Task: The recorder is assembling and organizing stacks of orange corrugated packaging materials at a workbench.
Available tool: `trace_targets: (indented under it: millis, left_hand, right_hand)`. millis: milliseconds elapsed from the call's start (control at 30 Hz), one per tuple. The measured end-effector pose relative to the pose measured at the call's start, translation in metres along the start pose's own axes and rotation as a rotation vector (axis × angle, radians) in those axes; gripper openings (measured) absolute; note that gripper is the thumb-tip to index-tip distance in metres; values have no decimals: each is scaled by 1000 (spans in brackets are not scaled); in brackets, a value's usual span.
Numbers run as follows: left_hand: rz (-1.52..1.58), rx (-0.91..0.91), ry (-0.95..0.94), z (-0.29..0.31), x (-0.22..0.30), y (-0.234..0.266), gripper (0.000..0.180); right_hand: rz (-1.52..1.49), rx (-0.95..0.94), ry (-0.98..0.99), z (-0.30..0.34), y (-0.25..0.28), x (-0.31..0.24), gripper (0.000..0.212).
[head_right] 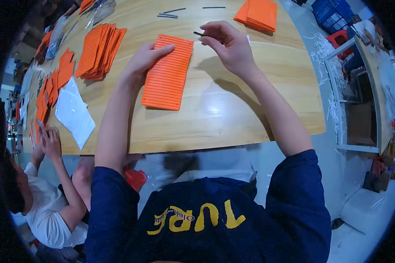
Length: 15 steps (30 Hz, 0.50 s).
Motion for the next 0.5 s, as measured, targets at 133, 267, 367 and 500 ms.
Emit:
trace_targets:
  millis: [133,267,367,500]
  left_hand:
    - [-39,35,-71,4,-1,0,26]
    - [101,-35,-159,4,-4,-12,24]
    - [64,-77,-257,12,0,-25,23]
    - [25,-107,-316,12,5,-29,23]
  right_hand:
    - [-66,27,-10,7,3,-4,21]
    - [-127,16,-26,8,6,-1,20]
    - [-195,7,86,8,5,-8,15]
    - [-232,-37,129,9,9,-7,19]
Point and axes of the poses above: each hand's wrist, its own z-axis away from the middle knuckle, its own y-axis out of the back of the hand, x = y × z, the point moved 8 cm from there along -z, towards the middle knuckle, and after that the axes turned 3 degrees about z, right-handed, at the moved point
